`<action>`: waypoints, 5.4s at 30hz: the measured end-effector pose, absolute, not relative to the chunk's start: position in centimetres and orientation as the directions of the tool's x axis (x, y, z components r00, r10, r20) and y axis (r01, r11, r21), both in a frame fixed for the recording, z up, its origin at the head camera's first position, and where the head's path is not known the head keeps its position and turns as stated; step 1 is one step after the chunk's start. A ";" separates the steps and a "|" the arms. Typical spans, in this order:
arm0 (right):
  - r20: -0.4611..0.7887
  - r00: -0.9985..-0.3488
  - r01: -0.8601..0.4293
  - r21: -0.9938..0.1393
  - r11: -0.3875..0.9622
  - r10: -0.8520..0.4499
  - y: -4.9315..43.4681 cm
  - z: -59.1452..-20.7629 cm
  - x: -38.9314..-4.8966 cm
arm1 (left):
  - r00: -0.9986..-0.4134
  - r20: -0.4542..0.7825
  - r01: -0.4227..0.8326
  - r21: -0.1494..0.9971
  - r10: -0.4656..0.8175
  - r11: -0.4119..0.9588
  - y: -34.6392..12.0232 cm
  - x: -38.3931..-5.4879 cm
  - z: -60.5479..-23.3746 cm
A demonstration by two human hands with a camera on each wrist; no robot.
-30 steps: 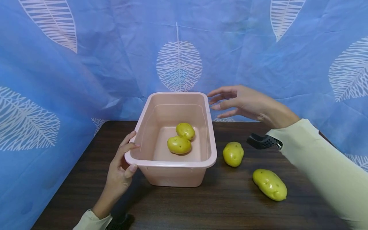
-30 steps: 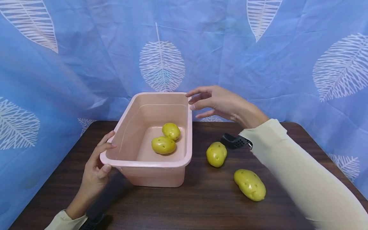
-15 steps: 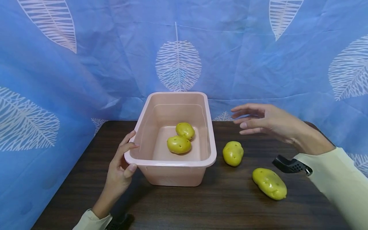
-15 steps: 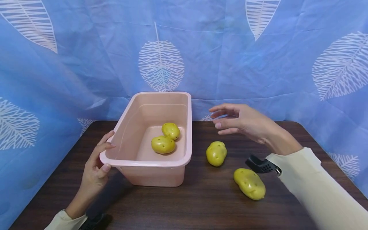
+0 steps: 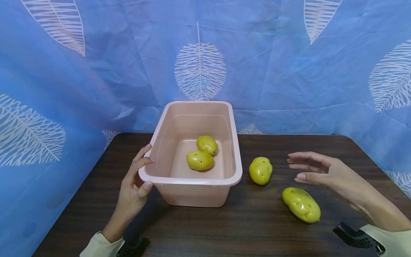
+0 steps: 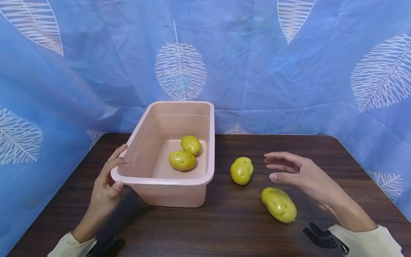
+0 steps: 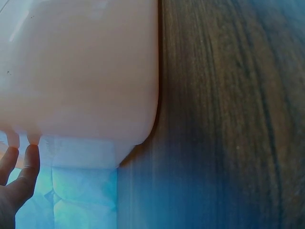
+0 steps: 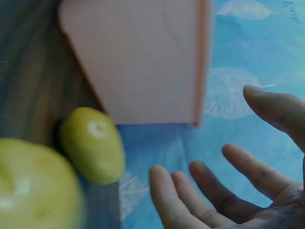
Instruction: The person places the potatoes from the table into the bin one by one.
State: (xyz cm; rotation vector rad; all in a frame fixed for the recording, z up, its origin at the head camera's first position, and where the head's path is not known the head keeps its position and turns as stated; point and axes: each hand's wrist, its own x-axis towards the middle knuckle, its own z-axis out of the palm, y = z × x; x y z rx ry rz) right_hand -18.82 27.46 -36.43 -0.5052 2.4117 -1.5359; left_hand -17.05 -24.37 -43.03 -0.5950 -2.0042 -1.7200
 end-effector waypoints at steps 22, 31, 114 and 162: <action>0.067 -0.973 -0.187 -0.793 0.580 -0.223 29.5 -43.5 -14.5 | -0.824 0.565 0.566 0.816 0.038 0.119 -24.2 -16.9 -42.7; 0.001 -0.983 -0.135 -0.677 0.723 -0.183 28.9 -45.3 -14.5 | -0.812 0.581 0.583 0.805 0.054 0.108 -24.4 -17.1 -43.0; -0.014 -0.852 -0.145 -0.954 0.263 -0.523 16.1 -25.8 -20.1 | -0.817 0.574 0.576 0.814 0.050 0.078 -24.3 -17.0 -43.0; -0.202 -0.843 0.105 -0.971 0.216 -0.499 -1.5 -28.1 -35.5 | -0.805 0.592 0.592 0.795 0.049 0.129 -24.4 -17.0 -43.2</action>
